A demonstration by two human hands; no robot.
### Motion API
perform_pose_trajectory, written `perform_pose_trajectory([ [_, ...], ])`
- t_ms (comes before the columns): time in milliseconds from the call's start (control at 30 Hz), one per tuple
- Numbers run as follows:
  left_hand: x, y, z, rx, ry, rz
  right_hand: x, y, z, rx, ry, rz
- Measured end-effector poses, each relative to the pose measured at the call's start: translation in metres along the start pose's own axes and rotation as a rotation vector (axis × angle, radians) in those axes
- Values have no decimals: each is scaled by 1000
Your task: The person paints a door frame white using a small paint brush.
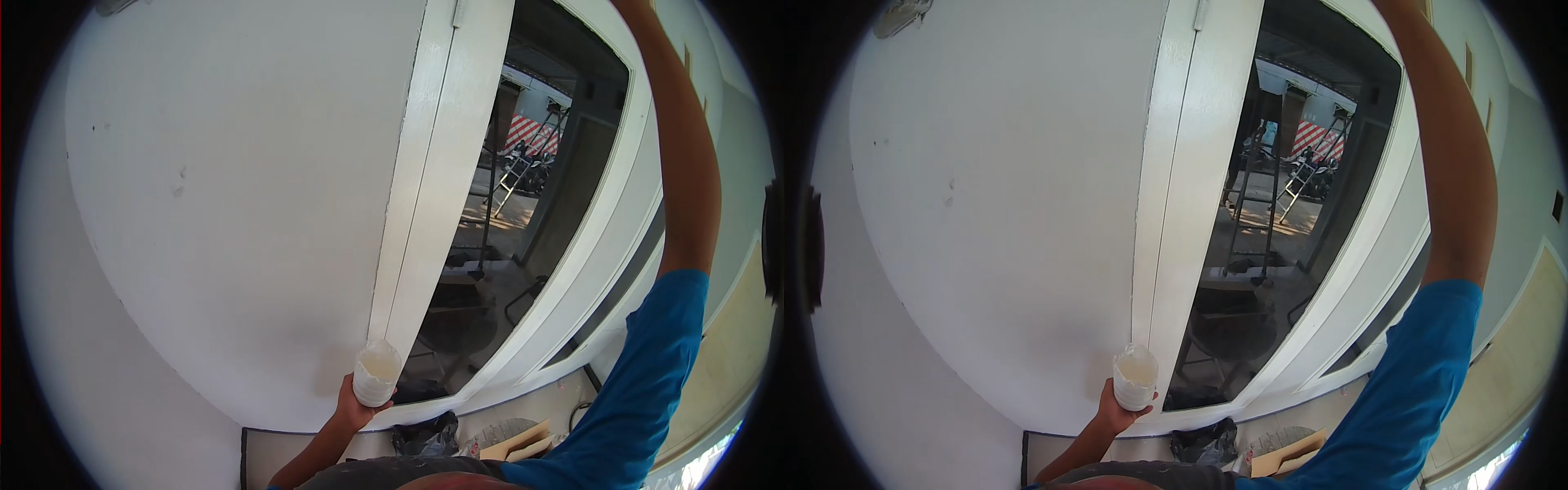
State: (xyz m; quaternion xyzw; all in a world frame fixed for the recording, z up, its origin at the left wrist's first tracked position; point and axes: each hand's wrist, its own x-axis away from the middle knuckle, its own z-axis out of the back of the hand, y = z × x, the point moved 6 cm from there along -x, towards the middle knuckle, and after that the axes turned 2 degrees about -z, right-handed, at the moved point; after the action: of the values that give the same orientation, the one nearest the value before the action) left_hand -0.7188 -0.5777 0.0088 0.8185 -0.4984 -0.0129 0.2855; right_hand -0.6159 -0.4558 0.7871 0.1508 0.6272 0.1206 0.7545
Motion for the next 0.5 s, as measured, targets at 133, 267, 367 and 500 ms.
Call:
perform_pose_trajectory([
  [133,2,1,0,-9,8,4,67,-42,-22,58,-161,281],
  [267,6,5,0,-21,31,-20,132,-56,-43,-88,-556,155],
  [367,6,2,2,-25,29,-10,136,-43,-58,-218,-719,84],
  [500,3,1,1,-46,5,-22,47,0,-24,-177,-435,-91],
])
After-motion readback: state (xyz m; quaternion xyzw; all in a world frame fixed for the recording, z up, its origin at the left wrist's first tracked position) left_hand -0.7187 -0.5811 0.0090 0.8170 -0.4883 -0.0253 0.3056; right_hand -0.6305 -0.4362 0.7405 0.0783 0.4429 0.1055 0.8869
